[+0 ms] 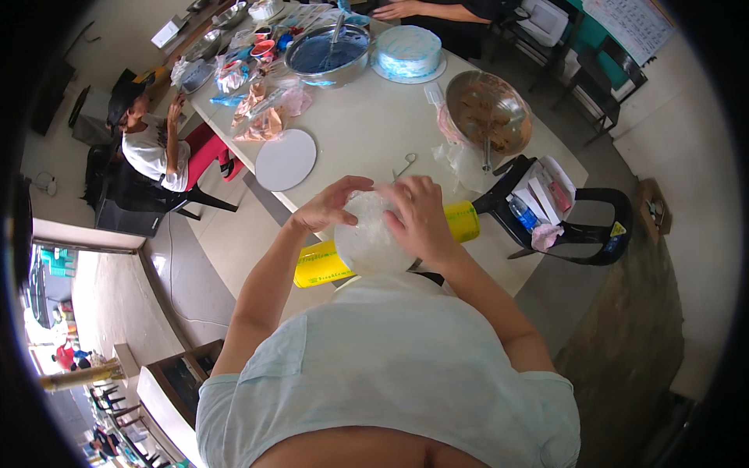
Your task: The person wraps a small white object with plastic wrap and secures it with a green tie.
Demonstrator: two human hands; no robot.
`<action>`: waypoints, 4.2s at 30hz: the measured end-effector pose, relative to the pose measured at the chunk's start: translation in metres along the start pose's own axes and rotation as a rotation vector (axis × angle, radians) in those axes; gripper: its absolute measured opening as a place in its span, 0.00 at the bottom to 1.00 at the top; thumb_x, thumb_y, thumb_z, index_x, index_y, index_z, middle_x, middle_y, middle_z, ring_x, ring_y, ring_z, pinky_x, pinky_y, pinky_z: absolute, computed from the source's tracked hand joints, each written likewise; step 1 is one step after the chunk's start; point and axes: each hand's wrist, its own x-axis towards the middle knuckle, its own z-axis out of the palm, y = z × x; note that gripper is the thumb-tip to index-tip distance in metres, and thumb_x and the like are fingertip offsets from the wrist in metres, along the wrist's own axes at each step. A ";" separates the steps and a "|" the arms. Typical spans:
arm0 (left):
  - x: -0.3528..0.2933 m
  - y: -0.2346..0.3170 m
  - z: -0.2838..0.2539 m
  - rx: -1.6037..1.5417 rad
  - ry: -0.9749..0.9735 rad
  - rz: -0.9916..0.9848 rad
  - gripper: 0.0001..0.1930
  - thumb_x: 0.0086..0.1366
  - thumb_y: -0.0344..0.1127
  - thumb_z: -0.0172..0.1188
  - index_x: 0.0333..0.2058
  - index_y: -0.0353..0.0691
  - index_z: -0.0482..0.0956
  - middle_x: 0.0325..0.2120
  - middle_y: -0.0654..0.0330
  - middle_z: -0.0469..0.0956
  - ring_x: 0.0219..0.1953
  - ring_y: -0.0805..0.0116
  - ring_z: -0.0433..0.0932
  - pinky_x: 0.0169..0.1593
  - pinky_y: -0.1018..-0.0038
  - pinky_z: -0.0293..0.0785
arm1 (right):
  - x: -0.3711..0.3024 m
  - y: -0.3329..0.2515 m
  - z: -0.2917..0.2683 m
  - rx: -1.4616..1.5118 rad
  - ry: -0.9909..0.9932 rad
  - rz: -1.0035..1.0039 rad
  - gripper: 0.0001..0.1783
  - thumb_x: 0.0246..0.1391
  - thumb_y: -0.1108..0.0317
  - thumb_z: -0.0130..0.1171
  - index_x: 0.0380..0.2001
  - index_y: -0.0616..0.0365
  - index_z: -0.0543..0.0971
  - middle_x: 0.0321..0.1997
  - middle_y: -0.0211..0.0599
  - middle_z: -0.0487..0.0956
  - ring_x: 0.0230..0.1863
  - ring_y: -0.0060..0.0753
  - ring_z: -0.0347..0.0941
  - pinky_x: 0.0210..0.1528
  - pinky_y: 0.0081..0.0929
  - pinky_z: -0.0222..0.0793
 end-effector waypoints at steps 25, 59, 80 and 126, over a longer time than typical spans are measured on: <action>-0.017 0.037 0.056 0.038 0.672 0.090 0.13 0.76 0.38 0.49 0.40 0.30 0.69 0.28 0.53 0.82 0.35 0.69 0.82 0.42 0.75 0.77 | 0.003 0.027 0.016 0.648 -0.317 0.319 0.27 0.55 0.60 0.68 0.56 0.57 0.75 0.47 0.39 0.71 0.51 0.40 0.70 0.55 0.32 0.67; -0.030 0.051 0.087 1.653 0.332 0.671 0.19 0.49 0.32 0.67 0.43 0.51 0.86 0.44 0.73 0.74 0.47 0.71 0.71 0.53 0.61 0.63 | 0.000 0.037 0.020 0.644 -0.313 0.230 0.23 0.62 0.59 0.61 0.56 0.57 0.72 0.50 0.44 0.70 0.52 0.48 0.71 0.54 0.37 0.68; -0.032 0.051 0.069 1.340 -0.025 0.850 0.16 0.49 0.28 0.62 0.37 0.24 0.80 0.40 0.47 0.80 0.52 0.48 0.79 0.52 0.59 0.81 | 0.003 0.035 0.016 0.678 -0.343 0.240 0.22 0.63 0.64 0.57 0.58 0.59 0.71 0.50 0.44 0.69 0.53 0.47 0.68 0.58 0.35 0.66; -0.029 0.056 0.092 0.612 0.852 0.083 0.05 0.67 0.26 0.60 0.34 0.33 0.73 0.21 0.61 0.77 0.22 0.76 0.75 0.25 0.79 0.68 | 0.012 0.026 0.003 0.596 -0.481 0.381 0.51 0.33 0.49 0.80 0.63 0.47 0.68 0.65 0.38 0.66 0.63 0.49 0.68 0.61 0.42 0.69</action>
